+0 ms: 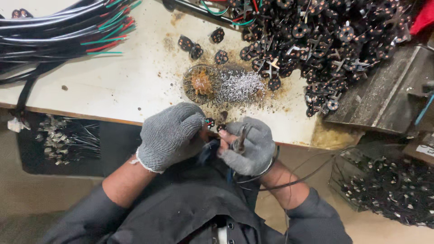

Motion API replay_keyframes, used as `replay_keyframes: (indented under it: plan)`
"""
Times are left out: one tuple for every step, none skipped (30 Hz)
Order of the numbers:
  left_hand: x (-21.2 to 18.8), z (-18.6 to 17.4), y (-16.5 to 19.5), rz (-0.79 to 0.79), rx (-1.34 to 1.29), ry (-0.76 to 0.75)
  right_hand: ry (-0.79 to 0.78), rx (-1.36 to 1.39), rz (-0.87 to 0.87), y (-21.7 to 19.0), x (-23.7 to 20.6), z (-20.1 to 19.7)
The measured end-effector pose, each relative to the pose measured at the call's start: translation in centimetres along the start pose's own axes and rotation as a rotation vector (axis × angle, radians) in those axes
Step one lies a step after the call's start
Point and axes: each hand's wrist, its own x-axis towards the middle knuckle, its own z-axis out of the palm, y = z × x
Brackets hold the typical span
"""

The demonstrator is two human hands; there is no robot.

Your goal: The person solders wires to electrical plug connectors at a workbench. They hold a wire in one hand and a soldering iron in the other, dip wire ends into a flux container, tin the exposed strands with solder, and attach the wires to connector terminals, working through several connectors one at a time.

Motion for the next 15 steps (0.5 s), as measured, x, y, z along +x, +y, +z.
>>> replay_keyframes:
  plan:
    - [-0.1, 0.0, -0.1, -0.008, 0.004, -0.032, 0.003, 0.062, 0.106, -0.2, -0.2, 0.2]
    - [-0.2, 0.0, -0.3, -0.01, 0.009, -0.06, 0.007, 0.119, 0.208, -0.5, -0.2, 0.5]
    - [-0.2, 0.0, -0.5, -0.006, 0.016, -0.084, 0.063, 0.054, 0.261, -0.8, -0.2, 1.0]
    - [-0.2, 0.0, -0.6, -0.001, 0.005, -0.087, 0.12, -0.009, 0.305, -1.1, -0.1, 1.5]
    - [-0.2, 0.0, -0.6, 0.0, 0.0, -0.088, 0.178, -0.065, 0.342, -1.4, 0.2, 2.2]
    - [-0.3, 0.0, -0.6, -0.002, -0.004, -0.097, 0.24, -0.115, 0.387, -1.7, 0.4, 2.8]
    - [-0.3, 0.0, -0.6, -0.004, -0.003, -0.086, 0.302, -0.163, 0.437, -2.0, 0.6, 3.4]
    - [-0.3, 0.0, -0.6, -0.006, -0.005, -0.078, 0.363, -0.214, 0.491, -2.1, 0.8, 3.7]
    - [-0.3, 0.0, -0.6, -0.005, -0.013, -0.071, 0.344, -0.201, 0.532, -2.1, 0.9, 3.7]
    - [-0.3, 0.1, -0.6, 0.001, -0.023, -0.057, 0.324, -0.192, 0.572, -2.2, 1.0, 3.6]
    - [-0.3, 0.2, -0.7, 0.008, -0.038, -0.042, 0.302, -0.186, 0.612, -2.1, 1.0, 3.2]
    - [-0.4, 0.2, -0.7, 0.013, -0.056, -0.029, 0.321, -0.06, 0.642, -2.1, 0.9, 2.7]
    - [-0.4, 0.3, -0.8, 0.01, -0.064, -0.03, 0.34, 0.066, 0.672, -2.1, 0.9, 2.2]
    - [-0.5, 0.3, -0.8, 0.007, -0.072, -0.03, 0.359, 0.192, 0.699, -2.2, 0.9, 1.6]
    - [-0.6, 0.3, -0.8, 0.004, -0.077, -0.028, 0.31, 0.197, 0.693, -2.4, 0.9, 1.1]
